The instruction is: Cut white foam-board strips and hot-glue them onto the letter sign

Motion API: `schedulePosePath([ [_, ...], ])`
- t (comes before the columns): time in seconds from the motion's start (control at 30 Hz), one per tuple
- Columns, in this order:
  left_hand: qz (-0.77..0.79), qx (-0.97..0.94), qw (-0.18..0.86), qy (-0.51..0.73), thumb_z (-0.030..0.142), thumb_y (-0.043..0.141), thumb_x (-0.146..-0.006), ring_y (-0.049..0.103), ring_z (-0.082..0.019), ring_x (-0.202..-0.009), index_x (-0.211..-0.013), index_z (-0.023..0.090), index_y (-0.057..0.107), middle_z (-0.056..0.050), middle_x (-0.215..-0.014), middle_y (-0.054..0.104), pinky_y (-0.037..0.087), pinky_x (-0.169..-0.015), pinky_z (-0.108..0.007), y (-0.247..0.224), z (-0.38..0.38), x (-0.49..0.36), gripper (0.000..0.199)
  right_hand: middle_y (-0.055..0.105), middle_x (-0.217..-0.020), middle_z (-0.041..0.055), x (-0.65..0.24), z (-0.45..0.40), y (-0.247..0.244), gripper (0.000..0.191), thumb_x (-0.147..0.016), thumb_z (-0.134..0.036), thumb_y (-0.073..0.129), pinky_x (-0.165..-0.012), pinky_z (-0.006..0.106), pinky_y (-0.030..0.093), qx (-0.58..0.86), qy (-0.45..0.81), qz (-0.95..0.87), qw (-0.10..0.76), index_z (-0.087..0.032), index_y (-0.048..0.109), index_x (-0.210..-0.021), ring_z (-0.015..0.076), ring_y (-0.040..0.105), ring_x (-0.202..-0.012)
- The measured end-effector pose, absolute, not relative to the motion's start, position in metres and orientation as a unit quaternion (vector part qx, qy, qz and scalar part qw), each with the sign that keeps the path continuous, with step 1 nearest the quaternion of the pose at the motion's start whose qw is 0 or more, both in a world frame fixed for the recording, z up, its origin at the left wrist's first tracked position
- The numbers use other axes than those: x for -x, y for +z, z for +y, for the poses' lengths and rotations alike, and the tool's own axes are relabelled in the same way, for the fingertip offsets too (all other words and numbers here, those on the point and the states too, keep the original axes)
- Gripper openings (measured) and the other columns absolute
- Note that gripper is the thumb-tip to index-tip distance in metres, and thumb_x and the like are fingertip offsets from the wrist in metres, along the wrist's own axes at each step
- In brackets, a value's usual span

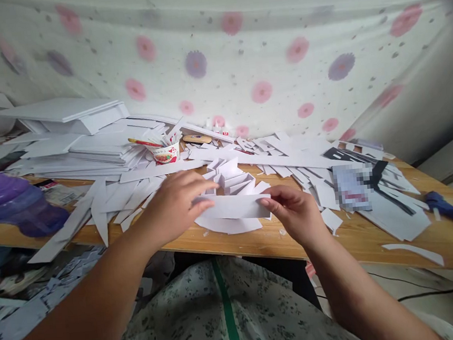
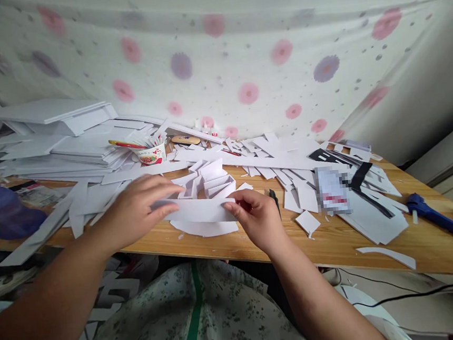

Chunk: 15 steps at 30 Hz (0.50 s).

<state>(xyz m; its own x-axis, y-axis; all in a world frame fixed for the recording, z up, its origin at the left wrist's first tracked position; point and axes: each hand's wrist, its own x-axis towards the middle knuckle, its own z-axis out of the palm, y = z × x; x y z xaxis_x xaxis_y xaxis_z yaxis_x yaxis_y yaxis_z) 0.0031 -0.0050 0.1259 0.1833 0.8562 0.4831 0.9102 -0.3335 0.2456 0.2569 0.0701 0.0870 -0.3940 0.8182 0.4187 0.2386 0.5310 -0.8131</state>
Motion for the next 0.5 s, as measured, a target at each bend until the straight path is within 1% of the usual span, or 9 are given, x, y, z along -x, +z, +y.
schedulePosePath([
  [0.07, -0.632, 0.673, 0.109, -0.369, 0.038, 0.057, -0.085, 0.059, -0.023, -0.095, -0.1, 0.026, 0.067, -0.004, -0.1, 0.066, 0.044, -0.086, -0.034, 0.115, -0.014, 0.009, 0.022, 0.067, -0.071, 0.0034, -0.263, 0.069, 0.078, 0.026, -0.082, -0.043, 0.064, -0.055, 0.026, 0.044, 0.356, 0.336, -0.754, 0.438, -0.018, 0.07, -0.08, 0.0154, 0.057, -0.063],
  [0.1, -0.66, 0.622, 0.109, -0.407, 0.038, 0.057, -0.085, 0.06, -0.021, -0.09, -0.097, 0.025, 0.067, -0.003, -0.097, 0.065, 0.046, -0.081, -0.032, 0.108, -0.02, 0.015, 0.02, 0.068, -0.071, 0.0035, -0.266, 0.069, 0.073, 0.025, -0.082, -0.043, 0.065, -0.055, 0.026, 0.044, 0.36, 0.329, -0.753, 0.442, -0.019, 0.07, -0.08, 0.0158, 0.058, -0.062],
  [0.17, -0.705, 0.547, 0.055, -0.448, 0.037, 0.057, -0.085, 0.061, -0.018, -0.078, -0.091, 0.025, 0.066, -0.001, -0.087, 0.066, 0.048, -0.07, -0.028, 0.091, -0.029, 0.023, 0.017, 0.069, -0.072, 0.0034, -0.271, 0.067, 0.063, 0.023, -0.083, -0.042, 0.064, -0.053, 0.026, 0.044, 0.366, 0.308, -0.755, 0.448, -0.02, 0.07, -0.079, 0.016, 0.058, -0.061],
  [0.23, -0.724, 0.521, -0.007, -0.452, 0.037, 0.057, -0.085, 0.064, -0.018, -0.078, -0.093, 0.024, 0.067, 0.0, -0.087, 0.069, 0.05, -0.072, -0.028, 0.073, -0.036, 0.026, 0.018, 0.07, -0.076, 0.0039, -0.275, 0.065, 0.052, 0.018, -0.085, -0.038, 0.062, -0.053, 0.026, 0.046, 0.364, 0.288, -0.764, 0.447, -0.022, 0.07, -0.082, 0.0167, 0.06, -0.062],
  [0.33, -0.71, 0.533, -0.028, -0.459, 0.035, 0.058, -0.085, 0.067, -0.019, -0.085, -0.097, 0.024, 0.069, -0.001, -0.093, 0.072, 0.052, -0.078, -0.029, 0.052, -0.038, 0.02, 0.02, 0.071, -0.08, 0.0035, -0.278, 0.061, 0.04, 0.008, -0.087, -0.028, 0.062, -0.06, 0.027, 0.051, 0.324, 0.244, -0.798, 0.447, -0.025, 0.069, -0.089, 0.0182, 0.065, -0.07],
  [0.37, -0.707, 0.538, -0.027, -0.458, 0.034, 0.058, -0.085, 0.067, -0.019, -0.086, -0.096, 0.024, 0.069, -0.001, -0.094, 0.073, 0.052, -0.079, -0.03, 0.048, -0.037, 0.017, 0.019, 0.071, -0.081, 0.003, -0.278, 0.059, 0.038, 0.008, -0.086, -0.025, 0.062, -0.062, 0.027, 0.052, 0.305, 0.226, -0.811, 0.445, -0.026, 0.068, -0.091, 0.0183, 0.066, -0.071],
  [0.5, -0.702, 0.544, -0.017, -0.459, 0.03, 0.061, -0.084, 0.068, -0.018, -0.082, -0.092, 0.025, 0.072, 0.0, -0.091, 0.075, 0.054, -0.078, -0.029, 0.04, -0.03, 0.01, 0.015, 0.072, -0.083, 0.0027, -0.28, 0.054, 0.032, 0.02, -0.084, -0.019, 0.063, -0.062, 0.026, 0.054, 0.259, 0.176, -0.844, 0.434, -0.029, 0.066, -0.1, 0.0186, 0.068, -0.072],
])
